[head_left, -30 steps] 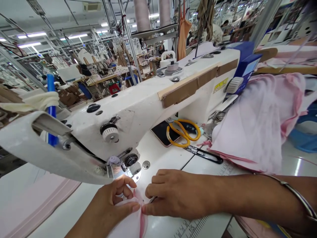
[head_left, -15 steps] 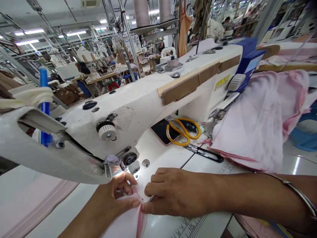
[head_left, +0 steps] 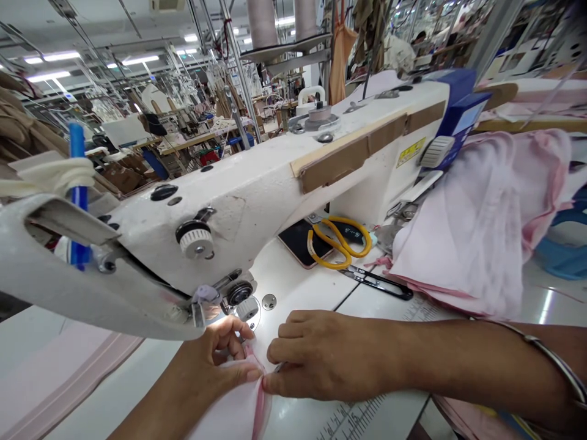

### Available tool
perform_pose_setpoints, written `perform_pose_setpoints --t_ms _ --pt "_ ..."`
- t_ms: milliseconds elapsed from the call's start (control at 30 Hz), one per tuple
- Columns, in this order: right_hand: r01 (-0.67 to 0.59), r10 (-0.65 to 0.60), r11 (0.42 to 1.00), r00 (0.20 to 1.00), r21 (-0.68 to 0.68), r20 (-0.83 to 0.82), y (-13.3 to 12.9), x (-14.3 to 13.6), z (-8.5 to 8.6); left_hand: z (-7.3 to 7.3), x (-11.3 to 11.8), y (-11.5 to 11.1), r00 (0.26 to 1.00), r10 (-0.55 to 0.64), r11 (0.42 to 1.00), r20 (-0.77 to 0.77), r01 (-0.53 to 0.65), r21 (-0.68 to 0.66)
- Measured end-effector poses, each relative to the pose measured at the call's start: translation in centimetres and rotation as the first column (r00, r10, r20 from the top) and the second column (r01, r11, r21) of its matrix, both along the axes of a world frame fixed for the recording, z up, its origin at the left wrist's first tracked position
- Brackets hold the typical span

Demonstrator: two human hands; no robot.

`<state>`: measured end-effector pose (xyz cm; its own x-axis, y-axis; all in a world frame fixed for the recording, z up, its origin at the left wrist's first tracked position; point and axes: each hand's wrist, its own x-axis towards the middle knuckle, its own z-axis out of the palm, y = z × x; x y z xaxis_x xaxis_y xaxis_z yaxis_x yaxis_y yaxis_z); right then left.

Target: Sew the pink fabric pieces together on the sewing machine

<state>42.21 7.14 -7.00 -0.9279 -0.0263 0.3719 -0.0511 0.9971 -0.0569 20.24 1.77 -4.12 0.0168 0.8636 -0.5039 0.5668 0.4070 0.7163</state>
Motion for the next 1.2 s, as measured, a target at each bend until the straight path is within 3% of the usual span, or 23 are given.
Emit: perform_pose_setpoints --t_ms 267,500,767,1200 --pt "-0.001 0.001 1.000 1.000 0.008 0.010 0.0 0.1 -0.1 -0.6 -0.3 -0.1 0.998 0.032 0.999 0.060 -0.033 0.010" --pt "0.002 -0.003 1.000 1.000 0.028 0.016 0.1 0.1 0.1 0.1 0.6 0.0 0.999 0.029 0.999 -0.013 -0.029 0.023" --pt "0.069 -0.074 0.991 0.996 -0.113 -0.043 0.2 -0.3 -0.3 0.6 0.9 0.1 0.995 -0.016 1.000 -0.099 0.015 -0.005" --pt "0.008 -0.008 0.998 1.000 -0.055 -0.011 -0.2 -0.5 -0.2 0.4 0.7 0.1 0.995 -0.017 1.000 -0.097 0.017 0.004"
